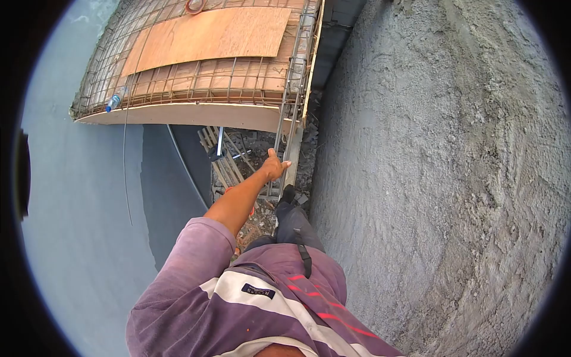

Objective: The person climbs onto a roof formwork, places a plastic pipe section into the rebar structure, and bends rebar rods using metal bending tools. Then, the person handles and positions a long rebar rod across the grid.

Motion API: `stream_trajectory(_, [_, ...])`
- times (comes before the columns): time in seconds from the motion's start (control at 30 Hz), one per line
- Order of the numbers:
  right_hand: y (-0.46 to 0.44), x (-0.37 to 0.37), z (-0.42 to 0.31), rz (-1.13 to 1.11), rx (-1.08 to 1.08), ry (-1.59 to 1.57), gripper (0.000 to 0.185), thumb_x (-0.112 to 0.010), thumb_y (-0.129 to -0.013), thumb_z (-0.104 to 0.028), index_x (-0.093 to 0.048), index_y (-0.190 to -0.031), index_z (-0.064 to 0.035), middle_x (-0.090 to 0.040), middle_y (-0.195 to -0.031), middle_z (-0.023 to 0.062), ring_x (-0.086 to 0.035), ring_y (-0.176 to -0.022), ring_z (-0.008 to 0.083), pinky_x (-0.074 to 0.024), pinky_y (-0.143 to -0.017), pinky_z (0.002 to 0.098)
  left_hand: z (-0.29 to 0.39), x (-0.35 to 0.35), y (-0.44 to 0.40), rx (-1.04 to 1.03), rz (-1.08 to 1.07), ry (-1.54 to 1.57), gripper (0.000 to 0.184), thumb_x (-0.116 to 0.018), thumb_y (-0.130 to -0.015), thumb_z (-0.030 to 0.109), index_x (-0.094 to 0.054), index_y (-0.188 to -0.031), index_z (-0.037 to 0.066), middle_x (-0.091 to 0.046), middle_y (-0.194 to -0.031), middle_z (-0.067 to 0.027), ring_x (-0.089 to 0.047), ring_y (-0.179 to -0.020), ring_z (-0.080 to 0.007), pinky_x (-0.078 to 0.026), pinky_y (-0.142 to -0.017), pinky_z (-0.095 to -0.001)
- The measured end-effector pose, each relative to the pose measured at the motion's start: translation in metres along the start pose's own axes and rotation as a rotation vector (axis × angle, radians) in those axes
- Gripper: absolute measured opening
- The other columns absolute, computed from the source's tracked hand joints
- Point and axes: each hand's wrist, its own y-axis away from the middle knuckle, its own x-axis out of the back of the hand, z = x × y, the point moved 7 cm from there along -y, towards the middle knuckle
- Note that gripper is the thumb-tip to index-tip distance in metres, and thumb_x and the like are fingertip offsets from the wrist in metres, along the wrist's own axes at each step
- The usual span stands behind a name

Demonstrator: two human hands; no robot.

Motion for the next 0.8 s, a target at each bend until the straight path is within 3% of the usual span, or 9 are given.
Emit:
stream_trajectory(0.07, [-0.004,0.001,-0.002,-0.001,-0.002,0.009,0.068,-0.041,-0.104,-0.064,-0.041,-0.159,-0.0251,-0.039,-0.162,0.0173,-0.031,-0.152,0.0364,-0.0216,-0.124,0.0577,0.000,0.000,0.002,-0.027,0.022,-0.018,0.087,-0.072,-0.096,0.045,-0.017,-0.141,-0.005,-0.056,-0.134,-0.0418,-0.056,-0.130,-0.0511,-0.045,-0.110,-0.0482])
stream_trajectory(0.27, [-0.013,0.004,-0.002,-0.012,-0.004,0.009,0.068,-0.041,-0.104,-0.064,-0.041,-0.159,-0.0249,-0.039,-0.162,0.0176,-0.030,-0.153,0.0367,-0.0214,-0.124,0.0579,0.006,0.010,0.018,-0.082,0.023,-0.006,0.091,-0.071,-0.094,0.052,-0.020,-0.145,-0.005,-0.057,-0.134,-0.0409,-0.055,-0.131,-0.0506,-0.045,-0.110,-0.0496])
stream_trajectory(0.37, [-0.017,0.006,0.000,-0.015,-0.008,0.012,0.068,-0.041,-0.104,-0.064,-0.041,-0.159,-0.0248,-0.039,-0.162,0.0178,-0.030,-0.153,0.0369,-0.0213,-0.124,0.0581,-0.010,0.019,0.017,-0.232,0.026,-0.023,0.087,-0.065,-0.095,0.059,-0.032,-0.146,-0.004,-0.058,-0.135,-0.0391,-0.056,-0.130,-0.0504,-0.045,-0.108,-0.0507])
stream_trajectory(0.4, [-0.019,0.006,0.001,-0.019,-0.007,0.008,0.068,-0.041,-0.104,-0.064,-0.041,-0.159,-0.0248,-0.039,-0.162,0.0179,-0.030,-0.153,0.0370,-0.0213,-0.124,0.0581,-0.018,0.030,0.031,-0.242,0.140,-0.026,0.079,-0.060,-0.097,0.059,-0.045,-0.141,-0.005,-0.060,-0.133,-0.0370,-0.057,-0.128,-0.0505,-0.046,-0.106,-0.0520])
stream_trajectory(0.47, [-0.022,0.008,0.001,-0.021,-0.008,0.013,0.068,-0.040,-0.104,-0.064,-0.041,-0.160,-0.0248,-0.038,-0.162,0.0180,-0.030,-0.153,0.0371,-0.0212,-0.124,0.0582,-0.060,0.035,0.047,-0.315,0.198,-0.001,0.071,-0.063,-0.097,0.051,-0.050,-0.138,-0.005,-0.062,-0.129,-0.0368,-0.059,-0.124,-0.0506,-0.047,-0.105,-0.0527])
stream_trajectory(0.57, [-0.027,0.010,0.006,-0.031,-0.017,0.017,0.069,-0.040,-0.104,-0.064,-0.041,-0.160,-0.0247,-0.038,-0.162,0.0181,-0.030,-0.153,0.0373,-0.0211,-0.124,0.0583,-0.115,0.027,0.112,-0.171,-0.201,-0.415,0.072,-0.073,-0.089,0.048,-0.056,-0.134,-0.006,-0.064,-0.126,-0.0362,-0.063,-0.120,-0.0478,-0.050,-0.103,-0.0508])
stream_trajectory(0.63, [-0.028,0.008,0.006,-0.034,-0.024,0.013,0.069,-0.040,-0.104,-0.065,-0.041,-0.160,-0.0247,-0.038,-0.163,0.0183,-0.030,-0.153,0.0374,-0.0210,-0.124,0.0584,-0.190,-0.011,0.129,-0.091,-0.380,-0.589,0.057,-0.076,-0.082,0.050,-0.075,-0.101,-0.003,-0.072,-0.106,-0.0313,-0.071,-0.102,-0.0470,-0.057,-0.091,-0.0506])
stream_trajectory(0.7, [-0.030,0.008,0.008,-0.039,-0.031,0.015,0.069,-0.040,-0.104,-0.065,-0.041,-0.160,-0.0246,-0.038,-0.163,0.0184,-0.030,-0.153,0.0375,-0.0210,-0.124,0.0585,-0.250,-0.046,0.142,-0.209,-0.280,-0.502,0.050,-0.077,-0.080,0.048,-0.077,-0.087,-0.002,-0.073,-0.095,-0.0291,-0.072,-0.094,-0.0474,-0.058,-0.084,-0.0509])
stream_trajectory(0.8, [-0.032,0.011,0.008,-0.038,-0.041,0.014,0.069,-0.040,-0.104,-0.065,-0.040,-0.160,-0.0245,-0.038,-0.163,0.0185,-0.030,-0.153,0.0377,-0.0209,-0.123,0.0586,-0.223,-0.023,0.171,-0.079,-0.052,-0.357,0.046,-0.076,-0.084,0.043,-0.075,-0.090,-0.003,-0.072,-0.094,-0.0299,-0.071,-0.091,-0.0485,-0.057,-0.082,-0.0511])
